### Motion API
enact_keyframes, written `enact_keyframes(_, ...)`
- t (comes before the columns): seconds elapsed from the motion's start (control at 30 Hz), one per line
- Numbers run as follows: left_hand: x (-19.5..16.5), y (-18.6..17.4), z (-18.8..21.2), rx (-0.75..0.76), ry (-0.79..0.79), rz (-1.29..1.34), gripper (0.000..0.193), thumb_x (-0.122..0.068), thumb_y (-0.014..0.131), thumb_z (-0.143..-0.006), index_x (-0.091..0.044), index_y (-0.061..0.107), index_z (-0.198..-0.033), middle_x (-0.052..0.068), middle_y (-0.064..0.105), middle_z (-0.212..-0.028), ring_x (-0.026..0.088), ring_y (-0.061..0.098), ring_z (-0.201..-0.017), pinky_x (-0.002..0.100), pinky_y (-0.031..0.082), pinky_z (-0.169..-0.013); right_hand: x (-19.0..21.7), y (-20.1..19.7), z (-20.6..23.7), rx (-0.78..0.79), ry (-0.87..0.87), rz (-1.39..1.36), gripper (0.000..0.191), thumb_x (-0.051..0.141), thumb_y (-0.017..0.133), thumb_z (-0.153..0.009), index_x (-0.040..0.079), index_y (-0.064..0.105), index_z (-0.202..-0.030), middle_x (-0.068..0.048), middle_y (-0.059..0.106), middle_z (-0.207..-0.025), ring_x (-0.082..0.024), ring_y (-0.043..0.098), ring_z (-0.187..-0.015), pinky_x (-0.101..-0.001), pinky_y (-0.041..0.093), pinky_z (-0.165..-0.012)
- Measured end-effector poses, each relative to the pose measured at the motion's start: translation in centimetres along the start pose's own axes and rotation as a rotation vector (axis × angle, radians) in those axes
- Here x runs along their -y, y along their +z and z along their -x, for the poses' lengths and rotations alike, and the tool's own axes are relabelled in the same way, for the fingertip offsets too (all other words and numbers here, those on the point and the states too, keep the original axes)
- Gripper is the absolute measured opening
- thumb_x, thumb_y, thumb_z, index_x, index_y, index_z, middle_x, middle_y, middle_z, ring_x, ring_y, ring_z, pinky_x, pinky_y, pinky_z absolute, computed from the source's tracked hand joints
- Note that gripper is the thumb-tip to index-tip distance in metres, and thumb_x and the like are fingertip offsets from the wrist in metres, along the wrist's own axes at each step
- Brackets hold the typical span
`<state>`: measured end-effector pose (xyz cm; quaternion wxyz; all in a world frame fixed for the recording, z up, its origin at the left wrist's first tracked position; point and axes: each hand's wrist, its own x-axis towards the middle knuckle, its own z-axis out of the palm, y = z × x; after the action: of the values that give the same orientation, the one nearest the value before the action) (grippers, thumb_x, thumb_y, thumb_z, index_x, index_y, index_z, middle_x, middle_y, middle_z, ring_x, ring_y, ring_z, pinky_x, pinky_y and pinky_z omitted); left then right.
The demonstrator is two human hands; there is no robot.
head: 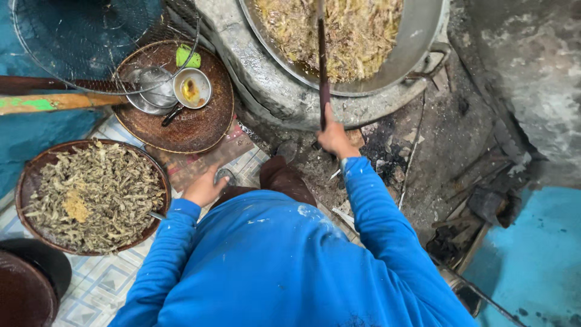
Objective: The person deep-fries shredded food in a large wok of hot oil over a wood fire, stirring it with a long bamboo pole. They use a wire skimmer to lift fried pieces out of the oil and transfer them into round bamboo trays beside the stove.
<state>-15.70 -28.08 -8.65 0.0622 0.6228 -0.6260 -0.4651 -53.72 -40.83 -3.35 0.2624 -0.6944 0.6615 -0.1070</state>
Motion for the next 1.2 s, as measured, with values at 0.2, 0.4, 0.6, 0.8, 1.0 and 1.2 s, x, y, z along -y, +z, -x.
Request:
enact_keyframes(0.2, 0.2, 1.4, 0.1, -0.021, 0.306, -0.034, 0.063, -0.036, 0.065, -0.094, -0.007, 0.05, -0.147, 0.029, 0.059, -0.136, 0.048, 0.055, -0.126, 0.051, 0.045, -0.106, 2.6, 0.4, 11.8, 0.266, 0.249, 0.093, 0.106, 0.015, 0.066, -0.084, 0.019, 0.001, -0.166, -0.04, 0.068, -0.093, -0.053, 0.068, -0.089, -0.0547, 0.055, -0.085)
enact_keyframes(0.4, 0.3, 2.5, 0.0, 0.085, 0.327, -0.034, 0.064, -0.038, 0.064, -0.093, -0.01, 0.049, -0.148, 0.024, 0.062, -0.133, 0.045, 0.06, -0.12, 0.049, 0.048, -0.102, 8.8, -6.4, 22.3, 0.385, 0.494, 0.139, 0.099, 0.016, 0.061, -0.087, 0.036, 0.004, -0.165, -0.031, 0.07, -0.088, -0.044, 0.072, -0.083, -0.0516, 0.055, -0.081)
enact_keyframes(0.6, -1.1, 4.0, -2.2, 0.14, 0.526, -0.003, 0.06, -0.037, 0.064, -0.095, -0.008, 0.049, -0.146, 0.023, 0.061, -0.135, 0.044, 0.059, -0.121, 0.05, 0.049, -0.1, 14.8, -19.9, 31.4, 0.251, 0.622, 0.112, 0.088, 0.024, 0.07, -0.084, 0.043, 0.028, -0.159, -0.021, 0.073, -0.089, -0.028, 0.073, -0.079, -0.0393, 0.056, -0.078)
enact_keyframes(0.8, -4.5, 5.3, -5.4, 0.219, 0.553, -0.054, 0.061, -0.037, 0.063, -0.095, -0.01, 0.048, -0.148, 0.022, 0.062, -0.133, 0.042, 0.06, -0.121, 0.049, 0.05, -0.1, 14.1, -24.1, 34.0, 0.531, 1.02, 0.195, 0.079, 0.02, 0.067, -0.097, 0.044, 0.031, -0.162, -0.027, 0.073, -0.097, -0.035, 0.07, -0.086, -0.0389, 0.061, -0.081)
enact_keyframes(1.0, -7.6, 4.6, -6.9, 0.214, 0.507, -0.057, 0.062, -0.036, 0.065, -0.094, -0.011, 0.048, -0.148, 0.023, 0.062, -0.132, 0.043, 0.06, -0.121, 0.049, 0.05, -0.101, 3.6, -11.6, 24.7, 0.322, 0.754, -0.056, 0.079, 0.029, 0.065, -0.087, 0.054, 0.032, -0.155, -0.018, 0.077, -0.106, -0.031, 0.077, -0.088, -0.0418, 0.059, -0.083)
enact_keyframes(1.2, -10.0, 4.2, -9.0, 0.171, 0.309, -0.053, 0.062, -0.036, 0.065, -0.092, -0.009, 0.05, -0.146, 0.023, 0.061, -0.137, 0.041, 0.059, -0.124, 0.046, 0.047, -0.104, -6.7, 0.5, 13.8, 0.083, 0.518, -0.081, 0.076, 0.028, 0.066, -0.094, 0.044, 0.03, -0.159, -0.029, 0.071, -0.093, -0.045, 0.069, -0.086, -0.053, 0.055, -0.081)
